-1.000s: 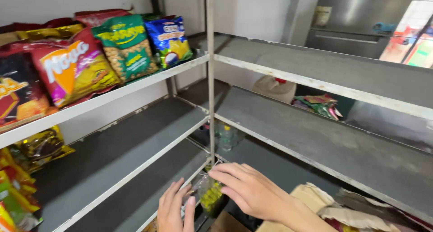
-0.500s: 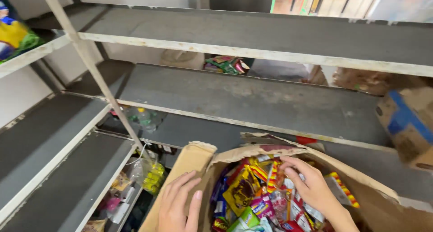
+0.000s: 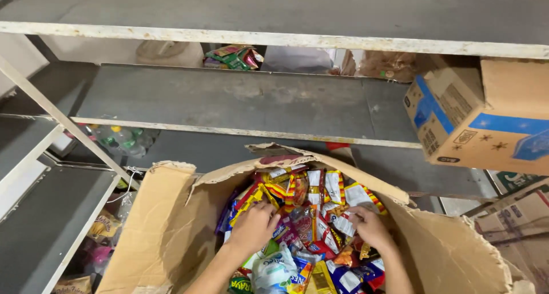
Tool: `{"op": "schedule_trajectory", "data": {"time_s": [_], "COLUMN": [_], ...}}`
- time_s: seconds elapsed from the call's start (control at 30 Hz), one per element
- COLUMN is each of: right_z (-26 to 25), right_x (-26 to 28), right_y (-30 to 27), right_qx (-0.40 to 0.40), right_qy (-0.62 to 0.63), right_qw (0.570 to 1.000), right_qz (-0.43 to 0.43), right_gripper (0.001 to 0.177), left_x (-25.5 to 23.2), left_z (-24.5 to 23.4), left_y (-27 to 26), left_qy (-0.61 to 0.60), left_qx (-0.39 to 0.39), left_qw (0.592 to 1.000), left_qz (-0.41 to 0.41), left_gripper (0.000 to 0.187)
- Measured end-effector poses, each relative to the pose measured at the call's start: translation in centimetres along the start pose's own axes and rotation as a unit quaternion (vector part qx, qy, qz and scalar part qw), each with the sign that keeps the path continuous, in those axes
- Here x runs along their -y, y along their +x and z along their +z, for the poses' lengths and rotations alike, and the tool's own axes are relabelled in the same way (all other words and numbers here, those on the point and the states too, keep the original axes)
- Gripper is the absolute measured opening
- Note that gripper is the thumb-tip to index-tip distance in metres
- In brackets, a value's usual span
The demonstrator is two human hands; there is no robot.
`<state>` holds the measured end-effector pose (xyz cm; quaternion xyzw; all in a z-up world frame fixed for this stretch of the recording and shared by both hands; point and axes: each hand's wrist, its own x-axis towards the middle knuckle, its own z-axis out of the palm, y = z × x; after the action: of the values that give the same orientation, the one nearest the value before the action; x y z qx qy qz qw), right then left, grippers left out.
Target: Stocking snack bags from a cardboard box onto store shelves.
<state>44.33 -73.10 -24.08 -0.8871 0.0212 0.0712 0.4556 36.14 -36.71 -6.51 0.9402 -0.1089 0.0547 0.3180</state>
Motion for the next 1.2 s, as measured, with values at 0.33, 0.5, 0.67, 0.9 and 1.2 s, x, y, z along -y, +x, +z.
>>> {"op": "schedule_trajectory", "data": {"time_s": [0.33,0.5,0.67,0.9,1.2], "right_z": [0.1,1.4,1.8,5.9,11.7], "right_x": [-4.3,-4.9,-5.5,-6.5,-10.9], "right_y": [-1.2,0.1,-1.0,-0.9,-0.5], "right_qx": [-0.282,-0.304,-0.254,-0.272,-0.375], "right_qy": [-0.016,-0.051,0.009,-0.047,0.026], "right_qw": [0.959,0.951,0.966,0.944,0.923], "right_qz": [0.005,-0.004,0.047,0.183,0.089], "right_gripper": [0.040,0.090,0.106,0.052,0.024], "left_x": [-0.4,-4.9,-5.9,0.4,0.8], "left_z": [13.4,16.7,21.9,32.3,33.0], "left_y": [3.5,5.4,6.0,7.6,7.8], "left_qy": [0.104,-0.006,0.011,-0.231,-0.367], "left_qx": [0.261,0.217,0.334,0.156,0.108], "left_qw": [0.954,0.974,0.935,0.956,0.889], "left_qz": [-0.102,-0.067,-0.119,-0.087,-0.251], "left_gripper": [0.028,0.032,0.040,0.043,0.071]}}
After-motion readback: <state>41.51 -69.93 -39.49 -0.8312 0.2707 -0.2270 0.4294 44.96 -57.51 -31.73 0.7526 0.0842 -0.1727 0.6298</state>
